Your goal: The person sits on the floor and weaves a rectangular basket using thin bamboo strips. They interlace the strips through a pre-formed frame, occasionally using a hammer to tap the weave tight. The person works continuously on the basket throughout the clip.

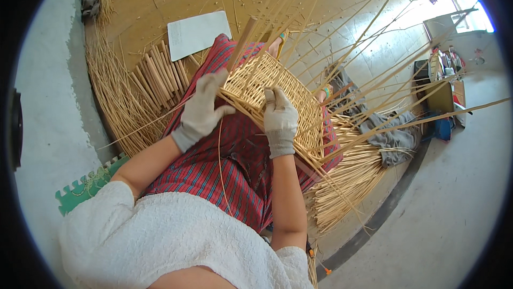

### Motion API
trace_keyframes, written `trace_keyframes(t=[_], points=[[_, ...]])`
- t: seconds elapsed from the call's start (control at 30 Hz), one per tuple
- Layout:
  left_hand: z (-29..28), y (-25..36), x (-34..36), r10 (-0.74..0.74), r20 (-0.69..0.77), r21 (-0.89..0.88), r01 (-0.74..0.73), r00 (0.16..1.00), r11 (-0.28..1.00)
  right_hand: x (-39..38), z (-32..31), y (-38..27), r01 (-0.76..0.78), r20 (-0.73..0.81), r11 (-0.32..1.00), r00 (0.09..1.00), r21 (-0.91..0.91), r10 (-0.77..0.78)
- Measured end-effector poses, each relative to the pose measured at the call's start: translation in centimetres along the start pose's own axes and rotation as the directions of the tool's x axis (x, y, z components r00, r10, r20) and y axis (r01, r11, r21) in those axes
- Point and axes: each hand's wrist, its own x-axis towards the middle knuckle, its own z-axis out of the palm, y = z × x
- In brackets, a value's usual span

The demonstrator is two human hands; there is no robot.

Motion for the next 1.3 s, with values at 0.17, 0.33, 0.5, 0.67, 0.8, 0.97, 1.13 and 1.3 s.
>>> trace_keyframes(t=[0.17,0.33,0.5,0.67,0.8,0.97,1.13,1.3], points=[[1.0,1.7,-1.7,0.553,0.183,0.179,-0.580,0.813,0.794,0.5,0.1,1.0,0.097,-0.014,0.988,0.995,-0.120,-0.100],[4.0,2.0,1.4,0.491,0.332,0.139,-0.557,0.805,0.819,-4.8,0.2,-1.5,0.345,-0.220,0.907,0.891,-0.240,-0.397],[2.6,3.3,3.2,0.455,0.422,0.045,-0.520,0.784,0.853,-12.5,-1.9,1.2,-0.228,-0.014,0.722,0.950,0.653,0.312],[4.0,2.2,3.0,0.400,0.356,-0.227,-0.337,0.844,0.914,-3.5,-7.8,0.3,0.248,-0.490,0.895,0.871,0.371,-0.038],[5.2,2.6,3.3,0.421,0.322,-0.140,-0.397,0.848,0.907,5.3,-9.1,-2.8,0.247,-0.116,0.924,0.950,-0.293,-0.290],[5.8,3.8,3.9,0.182,0.452,0.143,-0.272,0.873,0.952,3.9,-5.2,-5.1,0.511,-0.109,0.856,0.849,-0.079,-0.516],[4.1,5.0,3.8,0.146,0.531,0.049,-0.202,0.835,0.978,-7.9,-8.4,2.1,0.131,-0.383,0.980,0.906,-0.149,-0.179],[5.5,6.7,0.4,0.491,0.214,0.219,-0.531,0.845,0.819,-6.9,-7.7,-0.3,0.310,-0.395,0.951,0.875,0.015,-0.279]])
